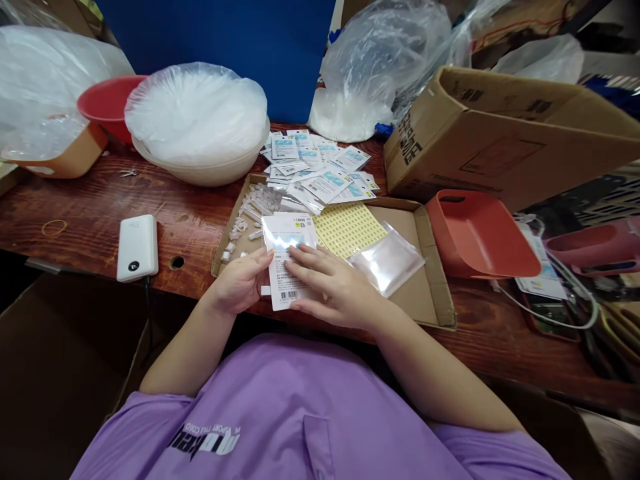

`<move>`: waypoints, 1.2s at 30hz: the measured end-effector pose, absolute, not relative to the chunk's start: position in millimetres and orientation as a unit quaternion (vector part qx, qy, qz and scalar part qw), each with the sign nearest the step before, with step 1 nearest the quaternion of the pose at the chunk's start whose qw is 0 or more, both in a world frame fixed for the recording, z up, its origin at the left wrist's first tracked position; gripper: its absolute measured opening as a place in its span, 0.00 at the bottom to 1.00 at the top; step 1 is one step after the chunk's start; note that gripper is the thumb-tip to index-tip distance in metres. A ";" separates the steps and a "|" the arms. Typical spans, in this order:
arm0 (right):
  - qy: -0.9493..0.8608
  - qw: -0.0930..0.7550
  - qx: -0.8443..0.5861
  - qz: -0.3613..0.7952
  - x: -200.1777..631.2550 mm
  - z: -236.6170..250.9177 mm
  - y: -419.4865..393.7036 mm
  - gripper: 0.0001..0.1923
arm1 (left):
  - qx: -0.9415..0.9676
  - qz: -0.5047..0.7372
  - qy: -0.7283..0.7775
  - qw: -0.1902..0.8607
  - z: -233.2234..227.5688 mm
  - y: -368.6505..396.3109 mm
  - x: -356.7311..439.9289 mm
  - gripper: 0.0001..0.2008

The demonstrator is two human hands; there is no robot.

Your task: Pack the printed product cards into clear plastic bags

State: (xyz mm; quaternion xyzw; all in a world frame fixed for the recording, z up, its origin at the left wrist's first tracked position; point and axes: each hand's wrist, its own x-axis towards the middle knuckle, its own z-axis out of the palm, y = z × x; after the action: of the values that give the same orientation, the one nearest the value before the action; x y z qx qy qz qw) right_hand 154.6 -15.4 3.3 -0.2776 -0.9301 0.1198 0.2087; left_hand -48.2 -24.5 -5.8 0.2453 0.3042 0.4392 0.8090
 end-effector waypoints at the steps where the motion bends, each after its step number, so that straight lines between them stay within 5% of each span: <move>1: -0.933 0.200 -0.269 0.129 154.9 3.5 -15.5 0.32 | 0.246 0.441 0.302 0.809 -6.6 -24.5 -47.6 0.15; 5: -0.934 0.191 -0.255 0.162 155.6 2.0 -16.5 0.35 | 0.249 0.446 0.296 0.807 -8.9 -24.4 -48.0 0.15; 10: -0.891 0.261 -0.304 0.214 148.5 -4.5 -19.1 0.27 | 0.279 0.427 0.286 0.811 -9.2 -27.0 -51.4 0.17; 21: -0.814 0.391 -0.378 0.202 133.4 -13.0 -25.0 0.20 | 0.435 0.368 0.216 0.793 -10.9 -26.7 -62.1 0.33; 27: -0.826 0.374 -0.366 0.207 134.6 -14.1 -23.6 0.20 | 0.438 0.415 0.279 0.747 -10.3 -23.0 -53.0 0.22; 36: -0.792 0.446 -0.396 0.129 125.5 -27.2 2.2 0.17 | 0.484 0.426 0.264 0.717 -20.5 -6.4 -45.2 0.29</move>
State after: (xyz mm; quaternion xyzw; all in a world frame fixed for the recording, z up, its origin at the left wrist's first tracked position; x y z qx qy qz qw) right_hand 125.5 2.2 -27.2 -0.3965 -0.7919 0.1294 0.4461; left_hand -45.2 -6.4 -20.5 0.4842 0.2635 0.4260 0.7174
